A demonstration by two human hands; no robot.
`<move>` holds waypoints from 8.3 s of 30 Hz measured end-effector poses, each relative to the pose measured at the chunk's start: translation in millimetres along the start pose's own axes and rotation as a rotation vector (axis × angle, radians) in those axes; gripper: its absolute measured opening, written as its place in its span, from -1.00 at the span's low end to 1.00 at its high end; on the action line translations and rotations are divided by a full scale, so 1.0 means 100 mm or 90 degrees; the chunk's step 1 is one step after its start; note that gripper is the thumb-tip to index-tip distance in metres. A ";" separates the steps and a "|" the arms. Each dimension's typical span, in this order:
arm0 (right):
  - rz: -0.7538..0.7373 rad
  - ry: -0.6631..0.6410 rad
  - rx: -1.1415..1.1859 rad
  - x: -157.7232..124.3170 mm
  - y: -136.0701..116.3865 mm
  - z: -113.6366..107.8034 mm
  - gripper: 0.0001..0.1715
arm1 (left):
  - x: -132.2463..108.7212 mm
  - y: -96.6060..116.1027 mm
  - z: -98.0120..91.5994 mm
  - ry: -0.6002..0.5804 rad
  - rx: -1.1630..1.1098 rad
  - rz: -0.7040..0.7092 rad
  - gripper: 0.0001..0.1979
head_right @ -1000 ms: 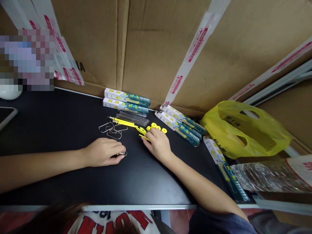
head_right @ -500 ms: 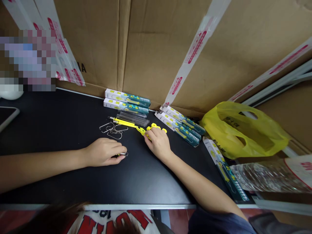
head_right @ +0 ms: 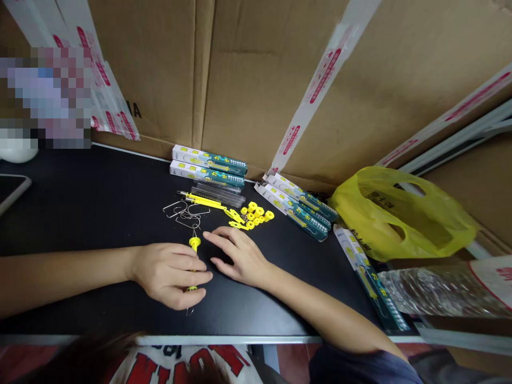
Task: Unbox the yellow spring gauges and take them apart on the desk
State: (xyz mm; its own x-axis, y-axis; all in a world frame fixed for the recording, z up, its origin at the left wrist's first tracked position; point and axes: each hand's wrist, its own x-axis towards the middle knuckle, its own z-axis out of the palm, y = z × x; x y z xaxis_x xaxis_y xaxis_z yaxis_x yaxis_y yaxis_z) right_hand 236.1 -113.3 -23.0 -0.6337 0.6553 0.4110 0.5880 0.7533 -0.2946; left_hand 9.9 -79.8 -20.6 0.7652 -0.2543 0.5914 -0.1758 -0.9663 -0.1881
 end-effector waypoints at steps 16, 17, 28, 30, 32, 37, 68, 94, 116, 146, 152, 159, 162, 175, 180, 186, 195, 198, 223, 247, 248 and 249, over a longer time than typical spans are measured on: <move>0.054 0.051 0.152 0.02 0.04 0.00 -0.78 | 0.01 -0.05 -0.05 0.046 -0.117 -0.090 -0.84; 0.070 0.078 0.155 0.01 0.05 0.01 -0.79 | 0.00 -0.08 -0.06 0.053 -0.130 -0.135 -0.84; 0.176 0.190 0.136 -0.05 0.08 0.05 -0.79 | -0.01 -0.19 -0.05 0.075 -0.152 -0.457 -0.91; 0.176 0.191 0.147 -0.04 0.08 0.05 -0.79 | 0.00 -0.18 -0.04 0.029 -0.122 -0.485 -0.90; 0.178 0.196 0.158 -0.04 0.08 0.06 -0.78 | 0.00 -0.18 -0.02 -0.008 -0.101 -0.492 -0.89; 0.189 0.220 0.175 -0.03 0.08 0.07 -0.78 | -0.01 -0.20 0.00 -0.047 -0.077 -0.519 -0.86; 0.222 0.064 0.272 0.03 -0.02 0.01 -0.79 | -0.04 -0.16 0.01 -0.011 -0.221 -0.532 -0.66; 0.295 0.014 0.547 0.03 0.00 0.02 -0.64 | -0.01 -0.13 0.03 -0.139 0.070 -0.268 -0.73; 0.149 -0.061 0.282 0.04 -0.09 0.01 -0.79 | -0.03 -0.11 0.07 -0.152 0.065 -0.292 -0.59; 0.147 -0.084 0.269 0.05 -0.09 0.01 -0.70 | 0.01 -0.07 0.09 -0.216 0.048 -0.323 -0.60; 0.139 -0.079 0.268 0.06 -0.11 0.02 -0.74 | -0.03 -0.07 0.11 -0.224 0.092 -0.303 -0.60; 0.200 -0.055 0.220 0.06 -0.18 0.08 -0.78 | -0.03 -0.07 0.11 -0.214 0.100 -0.334 -0.66; 0.247 -0.034 0.185 0.08 -0.23 0.13 -0.73 | -0.02 -0.07 0.10 -0.222 0.072 -0.354 -0.68; 0.229 -0.023 0.324 0.12 -0.22 0.10 -0.57 | -0.01 -0.06 0.07 -0.194 0.008 -0.427 -0.58; 0.221 -0.009 0.373 0.15 -0.24 0.07 -0.52 | 0.00 -0.06 0.11 -0.152 0.009 -0.404 -0.75; 0.165 -0.023 0.390 0.12 -0.21 0.10 -0.57 | -0.04 -0.06 0.12 -0.153 0.025 -0.301 -0.78; 0.059 -0.085 0.304 0.10 -0.15 0.05 -0.63 | -0.06 -0.09 0.13 -0.155 -0.002 -0.260 -0.78; 0.037 -0.121 0.242 0.08 -0.12 0.04 -0.66 | -0.07 -0.09 0.13 -0.166 0.011 -0.238 -0.77; 0.074 -0.031 0.207 0.09 -0.12 0.13 -0.50 | -0.01 -0.11 0.06 -0.246 -0.078 -0.314 -0.85; -0.181 -0.141 0.037 0.14 -0.21 -0.03 -0.59 | -0.02 -0.09 0.02 -0.182 -0.217 -0.201 -0.79; -0.185 -0.140 0.028 0.14 -0.21 -0.03 -0.60 | -0.02 -0.10 0.02 -0.173 -0.220 -0.199 -0.78; -0.181 -0.137 0.028 0.13 -0.22 -0.03 -0.59 | -0.03 -0.10 0.03 -0.166 -0.220 -0.198 -0.76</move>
State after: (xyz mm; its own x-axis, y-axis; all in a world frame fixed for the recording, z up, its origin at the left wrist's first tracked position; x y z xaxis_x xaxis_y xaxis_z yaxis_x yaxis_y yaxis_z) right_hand 216.0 -121.2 -8.7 -0.8627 0.4129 0.2919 0.3545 0.9055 -0.2331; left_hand 11.2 -69.8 -22.4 0.9346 0.0217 0.3551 -0.0764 -0.9626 0.2598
